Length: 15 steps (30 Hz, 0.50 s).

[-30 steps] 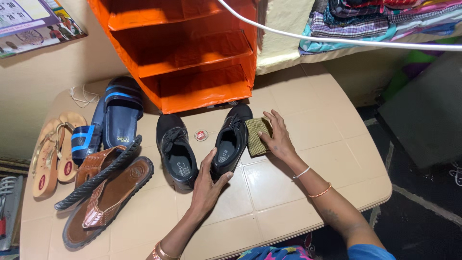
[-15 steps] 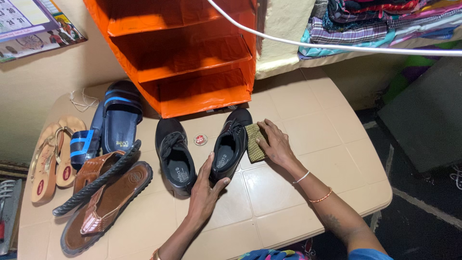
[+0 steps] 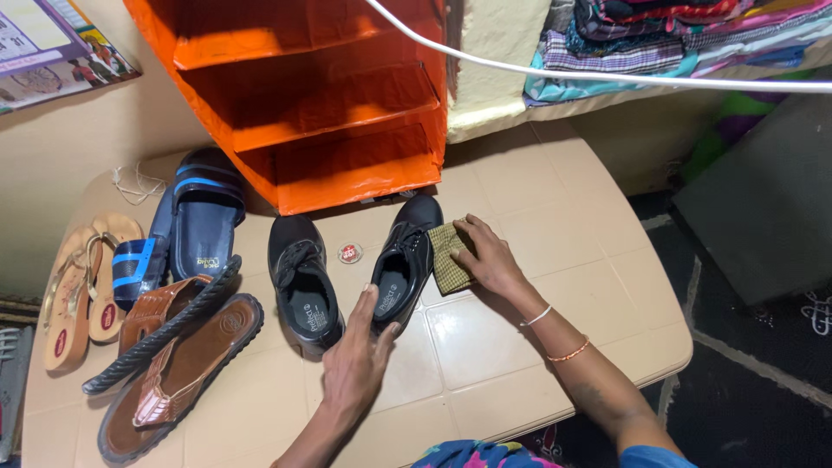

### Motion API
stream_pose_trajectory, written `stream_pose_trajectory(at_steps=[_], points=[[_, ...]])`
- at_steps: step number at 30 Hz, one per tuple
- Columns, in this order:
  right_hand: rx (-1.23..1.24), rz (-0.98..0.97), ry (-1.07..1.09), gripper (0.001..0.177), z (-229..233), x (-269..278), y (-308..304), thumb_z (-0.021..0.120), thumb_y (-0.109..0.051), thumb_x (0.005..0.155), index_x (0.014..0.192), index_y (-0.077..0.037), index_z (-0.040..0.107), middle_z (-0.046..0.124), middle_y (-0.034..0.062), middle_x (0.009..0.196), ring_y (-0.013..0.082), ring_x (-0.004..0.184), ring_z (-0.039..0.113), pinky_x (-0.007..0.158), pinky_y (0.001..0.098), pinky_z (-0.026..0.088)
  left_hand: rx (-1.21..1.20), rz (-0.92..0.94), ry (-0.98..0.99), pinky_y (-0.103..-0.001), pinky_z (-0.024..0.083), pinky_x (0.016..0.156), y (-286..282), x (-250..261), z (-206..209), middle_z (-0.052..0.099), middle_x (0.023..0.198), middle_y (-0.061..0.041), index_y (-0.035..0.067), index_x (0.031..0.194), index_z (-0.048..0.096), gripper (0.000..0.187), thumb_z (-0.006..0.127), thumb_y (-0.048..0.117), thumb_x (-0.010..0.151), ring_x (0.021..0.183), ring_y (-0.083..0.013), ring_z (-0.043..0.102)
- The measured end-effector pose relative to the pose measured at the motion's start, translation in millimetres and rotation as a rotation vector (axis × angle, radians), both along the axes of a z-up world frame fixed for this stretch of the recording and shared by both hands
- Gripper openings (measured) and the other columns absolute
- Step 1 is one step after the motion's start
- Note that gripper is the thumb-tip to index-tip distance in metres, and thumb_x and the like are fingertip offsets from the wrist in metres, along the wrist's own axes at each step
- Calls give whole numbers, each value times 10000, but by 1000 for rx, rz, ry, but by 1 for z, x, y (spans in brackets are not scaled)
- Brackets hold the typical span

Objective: The person wipes a black shoe with a cloth, then places it on an orange wall-mounted shoe rack. The person then wipes a brown sandal with the same cloth. Other footwear and folded fabrics are visible nearby.

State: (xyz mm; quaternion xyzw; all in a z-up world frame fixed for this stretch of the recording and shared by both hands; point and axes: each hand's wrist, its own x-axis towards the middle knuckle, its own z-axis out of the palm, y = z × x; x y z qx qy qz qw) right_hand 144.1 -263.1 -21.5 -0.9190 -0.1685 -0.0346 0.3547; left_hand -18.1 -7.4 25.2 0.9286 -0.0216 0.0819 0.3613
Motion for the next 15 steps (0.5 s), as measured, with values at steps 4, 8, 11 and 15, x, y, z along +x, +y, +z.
stream_pose_trajectory(at_steps=[4,8,11,15], points=[[432,-47,219,459,22,14,-31,636,-240,975,1408,-91,607,640,152,1306,233,1204,617,1051,341,494,213,-78,-403,-367,601,721,3,1,22,588,1398,-145,115,1386,555,530,720,239,898,850,-293,737],[614,-42,33,308,68,48,-82,633,-159,1019,1305,-49,666,698,35,1252,119,1101,635,959,272,518,295,-234,-550,-355,578,761,4,32,55,594,1403,-111,136,1321,616,441,722,217,901,942,-275,715],[835,-165,29,309,105,87,-114,619,-139,1009,1303,-46,636,696,36,1185,110,1000,673,812,269,551,354,-426,-618,-386,546,859,-13,78,81,569,1443,-114,133,1358,606,448,704,188,924,1033,-286,668],[1150,-194,95,321,126,148,-142,540,-197,1051,1344,-85,605,739,65,1141,115,931,703,766,249,587,439,-642,-714,-421,483,947,-65,167,105,487,1515,-153,102,1381,535,485,674,174,921,1202,-315,594]])
